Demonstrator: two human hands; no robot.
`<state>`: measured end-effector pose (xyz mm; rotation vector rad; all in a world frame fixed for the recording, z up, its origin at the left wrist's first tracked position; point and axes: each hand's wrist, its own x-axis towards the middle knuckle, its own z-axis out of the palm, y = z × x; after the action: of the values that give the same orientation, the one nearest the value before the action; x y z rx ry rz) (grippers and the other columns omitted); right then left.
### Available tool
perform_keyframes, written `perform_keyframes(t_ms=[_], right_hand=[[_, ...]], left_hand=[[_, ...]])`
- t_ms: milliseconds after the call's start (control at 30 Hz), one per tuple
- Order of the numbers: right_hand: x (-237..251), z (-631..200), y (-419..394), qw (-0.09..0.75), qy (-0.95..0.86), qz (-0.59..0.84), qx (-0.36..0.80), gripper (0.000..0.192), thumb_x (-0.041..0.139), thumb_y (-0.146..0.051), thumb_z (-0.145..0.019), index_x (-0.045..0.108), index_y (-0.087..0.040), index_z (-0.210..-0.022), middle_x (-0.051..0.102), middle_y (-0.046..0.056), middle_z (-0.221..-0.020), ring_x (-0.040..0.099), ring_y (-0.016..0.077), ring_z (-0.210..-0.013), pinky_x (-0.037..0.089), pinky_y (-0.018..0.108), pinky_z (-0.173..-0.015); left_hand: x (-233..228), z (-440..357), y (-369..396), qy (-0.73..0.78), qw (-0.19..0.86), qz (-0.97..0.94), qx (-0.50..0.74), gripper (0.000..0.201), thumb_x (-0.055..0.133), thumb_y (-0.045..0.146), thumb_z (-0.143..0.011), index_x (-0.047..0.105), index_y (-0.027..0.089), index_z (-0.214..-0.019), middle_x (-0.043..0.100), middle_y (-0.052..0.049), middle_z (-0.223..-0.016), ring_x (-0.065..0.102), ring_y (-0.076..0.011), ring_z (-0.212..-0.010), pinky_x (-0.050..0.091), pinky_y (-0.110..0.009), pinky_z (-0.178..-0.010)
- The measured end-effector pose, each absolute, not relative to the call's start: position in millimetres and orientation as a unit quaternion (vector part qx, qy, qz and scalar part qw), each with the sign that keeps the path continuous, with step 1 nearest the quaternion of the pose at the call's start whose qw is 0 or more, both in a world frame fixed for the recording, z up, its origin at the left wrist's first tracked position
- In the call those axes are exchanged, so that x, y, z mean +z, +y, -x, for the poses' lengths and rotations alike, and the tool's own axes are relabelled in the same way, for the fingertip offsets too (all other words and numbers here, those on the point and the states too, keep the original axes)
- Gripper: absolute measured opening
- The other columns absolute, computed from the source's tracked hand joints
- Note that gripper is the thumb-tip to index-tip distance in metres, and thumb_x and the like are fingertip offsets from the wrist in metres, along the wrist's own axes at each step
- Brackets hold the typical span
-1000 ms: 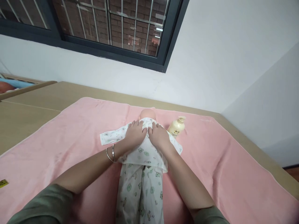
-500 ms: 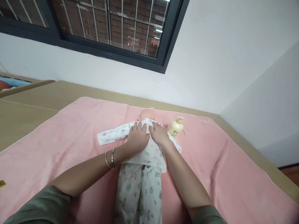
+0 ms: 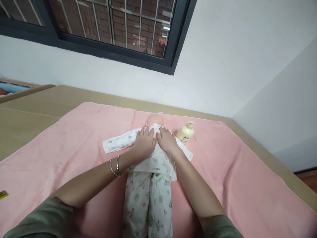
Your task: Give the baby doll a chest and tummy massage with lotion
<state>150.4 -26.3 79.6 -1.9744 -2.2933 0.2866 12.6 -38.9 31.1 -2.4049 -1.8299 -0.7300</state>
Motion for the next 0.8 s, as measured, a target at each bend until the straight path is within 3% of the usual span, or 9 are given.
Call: perform_keyframes(t_ms=[267, 567, 800], right_hand=[[80, -137, -44, 0.037, -0.746, 0.659, 0.083, 0.064, 0.02, -0.044, -0.108, 0.02, -0.011, -0.163, 0.026, 0.019, -0.168, 0.021, 0.0369, -0.155, 0.021, 0.06, -0.122], [81, -153, -25, 0.049, -0.76, 0.639, 0.103, 0.06, 0.021, -0.044, -0.108, 0.031, -0.015, -0.16, 0.033, 0.017, -0.166, 0.029, 0.0336, -0.152, 0.027, 0.059, -0.12], [83, -141, -45, 0.027, -0.755, 0.648, 0.099, 0.063, 0.02, -0.043, -0.108, 0.019, -0.014, -0.164, 0.025, 0.018, -0.168, 0.02, 0.0362, -0.156, 0.021, 0.06, -0.121]], left_hand=[[42, 4, -8, -0.578, -0.081, 0.782, -0.221, 0.043, 0.034, 0.032, -0.103, 0.058, 0.017, -0.134, 0.064, -0.015, -0.137, 0.055, -0.0296, -0.133, 0.041, -0.049, -0.113], [37, -5, -27, -0.582, -0.036, 0.778, -0.232, 0.047, 0.035, 0.033, -0.102, 0.051, 0.014, -0.142, 0.055, -0.018, -0.149, 0.046, -0.035, -0.14, 0.034, -0.055, -0.116], [45, 5, -12, -0.574, -0.084, 0.783, -0.224, 0.042, 0.036, 0.033, -0.102, 0.057, 0.015, -0.134, 0.064, -0.016, -0.137, 0.056, -0.0306, -0.13, 0.04, -0.047, -0.111]])
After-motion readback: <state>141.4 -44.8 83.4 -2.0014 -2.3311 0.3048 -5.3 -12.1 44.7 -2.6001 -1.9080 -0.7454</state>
